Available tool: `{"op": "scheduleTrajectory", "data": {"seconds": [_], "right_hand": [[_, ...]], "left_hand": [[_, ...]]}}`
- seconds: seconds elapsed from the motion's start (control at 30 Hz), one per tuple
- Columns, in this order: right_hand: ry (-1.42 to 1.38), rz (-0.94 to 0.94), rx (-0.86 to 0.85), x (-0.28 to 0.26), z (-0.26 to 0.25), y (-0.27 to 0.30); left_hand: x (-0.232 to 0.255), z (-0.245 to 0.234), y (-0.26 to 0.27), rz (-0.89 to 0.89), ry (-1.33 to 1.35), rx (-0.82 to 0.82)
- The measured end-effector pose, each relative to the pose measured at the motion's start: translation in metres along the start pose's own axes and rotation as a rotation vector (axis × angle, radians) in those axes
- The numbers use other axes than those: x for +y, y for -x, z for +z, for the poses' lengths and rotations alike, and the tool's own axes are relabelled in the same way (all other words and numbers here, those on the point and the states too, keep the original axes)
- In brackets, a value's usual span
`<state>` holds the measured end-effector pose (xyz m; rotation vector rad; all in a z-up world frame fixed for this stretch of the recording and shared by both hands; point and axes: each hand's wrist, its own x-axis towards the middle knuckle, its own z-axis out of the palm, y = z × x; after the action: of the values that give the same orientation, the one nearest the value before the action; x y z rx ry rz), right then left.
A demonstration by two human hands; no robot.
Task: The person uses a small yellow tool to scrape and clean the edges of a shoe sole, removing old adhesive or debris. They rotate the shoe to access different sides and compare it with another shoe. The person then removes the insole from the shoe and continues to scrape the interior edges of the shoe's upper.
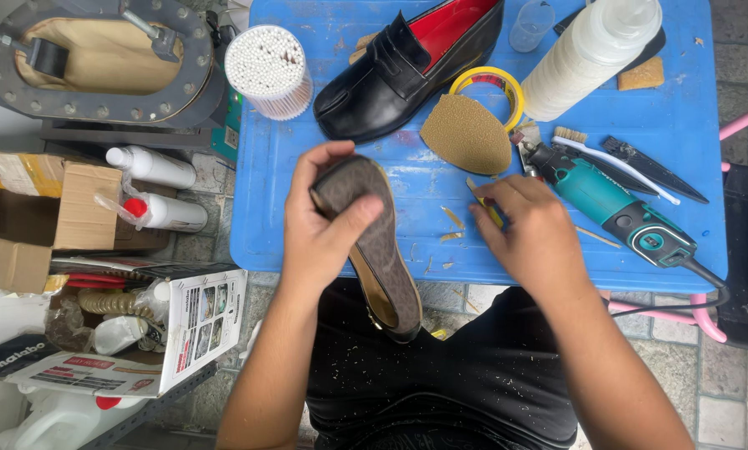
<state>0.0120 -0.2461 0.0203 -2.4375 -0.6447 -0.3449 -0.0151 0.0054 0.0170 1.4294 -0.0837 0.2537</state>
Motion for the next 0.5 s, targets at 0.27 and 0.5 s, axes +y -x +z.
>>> {"op": "scheduleTrajectory", "data": {"seconds": [0.27, 0.5], "right_hand": [[0.107, 0.071, -0.026, 0.003, 0.018, -0.002], [-0.909, 0.166, 0.031, -0.033, 0.010, 0.036]], "left_hand": [[-0.015, 0.008, 0.047, 0.136, 0.172, -0.047], [-0.028, 0.021, 0.069, 0.309, 0.205, -0.031]]}}
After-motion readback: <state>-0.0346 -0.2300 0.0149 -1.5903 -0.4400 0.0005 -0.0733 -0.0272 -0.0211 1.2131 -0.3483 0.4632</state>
